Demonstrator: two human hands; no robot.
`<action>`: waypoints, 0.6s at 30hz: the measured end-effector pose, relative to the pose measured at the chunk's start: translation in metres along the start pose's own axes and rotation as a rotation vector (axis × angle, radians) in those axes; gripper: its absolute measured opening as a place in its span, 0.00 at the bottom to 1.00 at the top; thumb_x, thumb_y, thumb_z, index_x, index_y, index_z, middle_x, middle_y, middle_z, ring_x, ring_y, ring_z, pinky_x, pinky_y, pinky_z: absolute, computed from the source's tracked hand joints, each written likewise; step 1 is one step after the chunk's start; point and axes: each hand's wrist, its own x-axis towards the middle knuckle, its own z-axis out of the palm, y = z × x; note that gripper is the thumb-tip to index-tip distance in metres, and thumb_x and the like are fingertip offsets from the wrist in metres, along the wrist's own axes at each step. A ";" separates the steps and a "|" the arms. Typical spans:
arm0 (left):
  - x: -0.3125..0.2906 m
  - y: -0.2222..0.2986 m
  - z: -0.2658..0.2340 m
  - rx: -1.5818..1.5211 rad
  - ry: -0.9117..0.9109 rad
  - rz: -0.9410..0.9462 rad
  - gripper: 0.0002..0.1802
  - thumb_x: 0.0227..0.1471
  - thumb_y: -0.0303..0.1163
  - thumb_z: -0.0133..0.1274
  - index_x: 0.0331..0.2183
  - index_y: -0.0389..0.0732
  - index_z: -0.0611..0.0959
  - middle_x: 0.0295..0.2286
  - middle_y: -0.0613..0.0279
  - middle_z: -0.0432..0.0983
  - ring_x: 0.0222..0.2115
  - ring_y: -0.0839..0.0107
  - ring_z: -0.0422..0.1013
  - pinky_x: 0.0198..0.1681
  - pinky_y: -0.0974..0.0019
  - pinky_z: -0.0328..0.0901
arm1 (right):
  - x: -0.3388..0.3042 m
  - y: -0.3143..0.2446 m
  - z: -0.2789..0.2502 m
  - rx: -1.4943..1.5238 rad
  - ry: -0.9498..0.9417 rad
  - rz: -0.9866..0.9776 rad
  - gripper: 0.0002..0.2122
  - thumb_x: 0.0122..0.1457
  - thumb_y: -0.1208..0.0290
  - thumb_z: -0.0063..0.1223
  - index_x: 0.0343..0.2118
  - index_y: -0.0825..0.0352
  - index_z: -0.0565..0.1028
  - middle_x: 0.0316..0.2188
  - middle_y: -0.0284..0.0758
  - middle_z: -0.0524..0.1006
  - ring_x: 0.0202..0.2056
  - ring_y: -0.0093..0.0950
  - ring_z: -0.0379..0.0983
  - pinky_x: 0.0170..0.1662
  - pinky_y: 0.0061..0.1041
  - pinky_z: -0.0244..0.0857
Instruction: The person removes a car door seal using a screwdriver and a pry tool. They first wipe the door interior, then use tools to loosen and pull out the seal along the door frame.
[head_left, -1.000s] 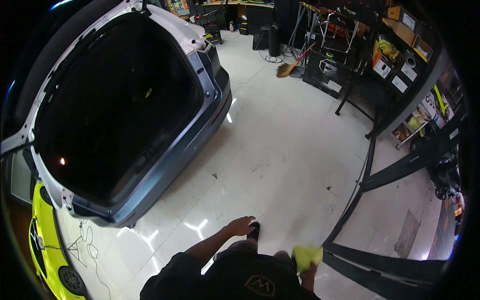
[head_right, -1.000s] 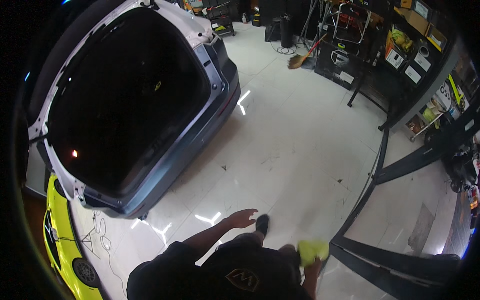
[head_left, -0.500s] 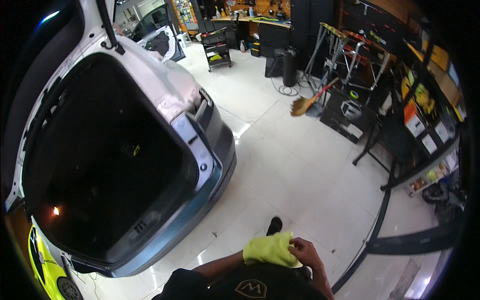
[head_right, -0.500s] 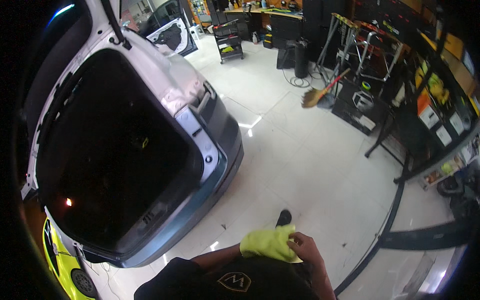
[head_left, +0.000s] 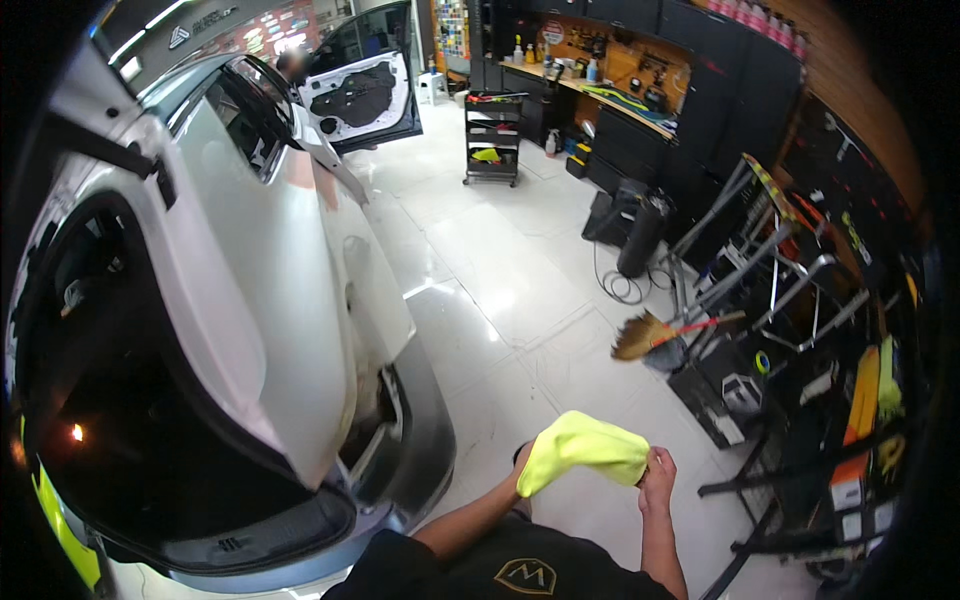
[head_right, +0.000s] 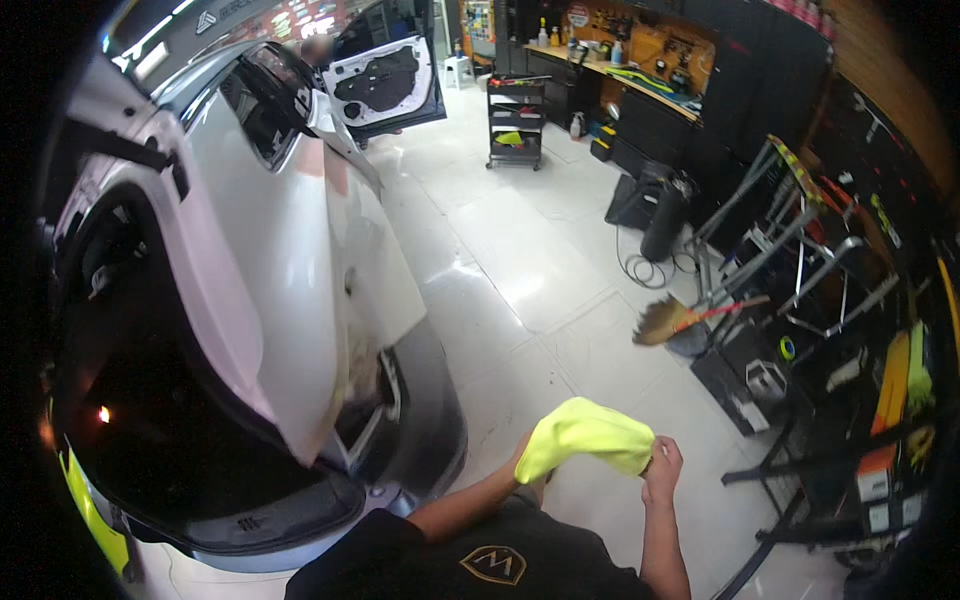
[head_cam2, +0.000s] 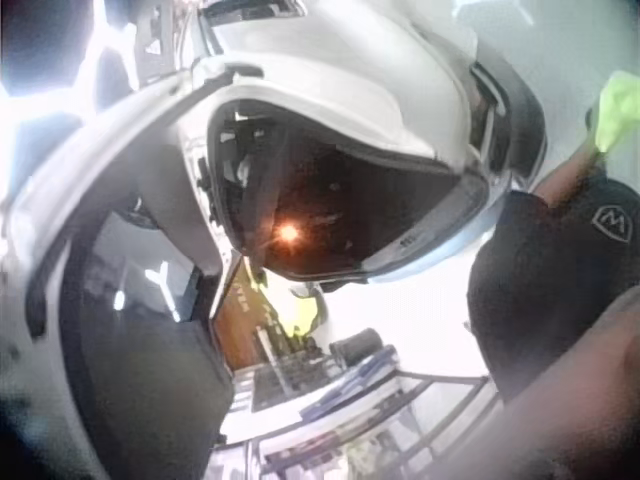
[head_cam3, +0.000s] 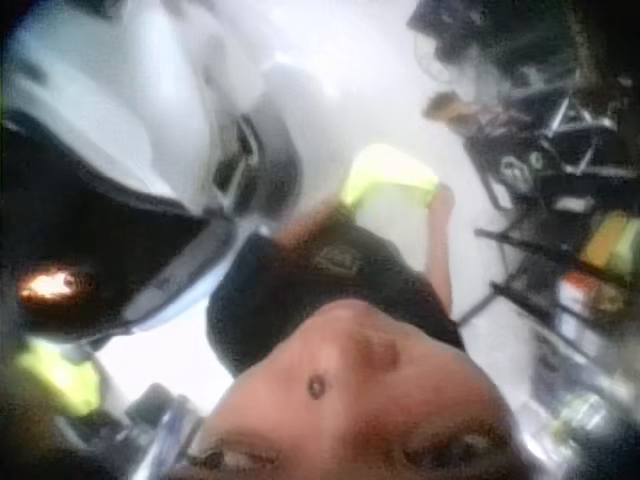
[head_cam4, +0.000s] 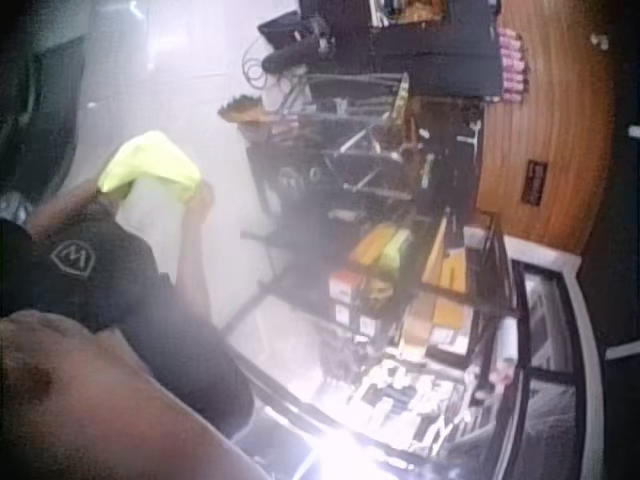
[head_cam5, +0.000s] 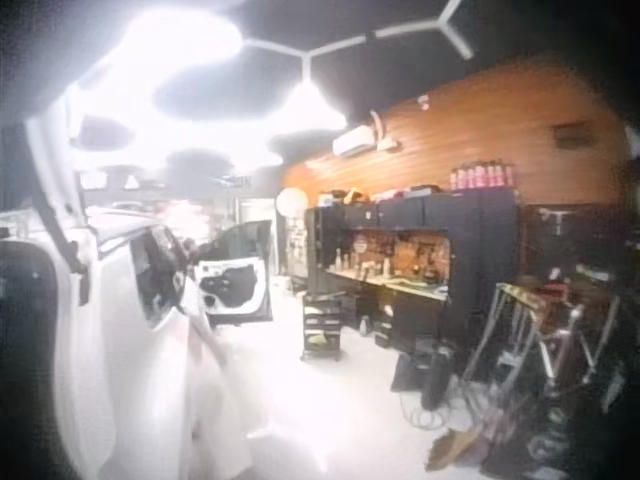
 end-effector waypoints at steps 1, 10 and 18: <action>0.058 -0.019 -0.014 -0.296 0.121 -0.076 0.16 0.61 0.33 0.51 0.49 0.40 0.79 0.42 0.61 0.79 0.42 0.70 0.75 0.46 0.64 0.70 | 0.034 -0.011 0.023 0.045 -0.018 0.045 0.06 0.65 0.69 0.50 0.37 0.65 0.73 0.29 0.32 0.76 0.26 0.23 0.72 0.28 0.23 0.66; 0.427 0.151 -0.039 0.281 0.149 0.069 0.17 0.61 0.43 0.49 0.34 0.39 0.82 0.36 0.59 0.78 0.35 0.61 0.72 0.37 0.59 0.66 | 0.313 -0.049 0.100 0.256 0.228 0.300 0.05 0.61 0.69 0.51 0.39 0.59 0.73 0.27 0.31 0.72 0.24 0.28 0.70 0.27 0.29 0.64; 0.658 0.242 -0.132 0.445 -0.027 0.290 0.19 0.62 0.43 0.50 0.40 0.36 0.83 0.32 0.49 0.81 0.34 0.56 0.77 0.41 0.59 0.69 | 0.546 -0.141 0.355 -0.127 -0.221 0.041 0.12 0.64 0.62 0.52 0.46 0.61 0.73 0.33 0.33 0.77 0.30 0.23 0.74 0.29 0.20 0.67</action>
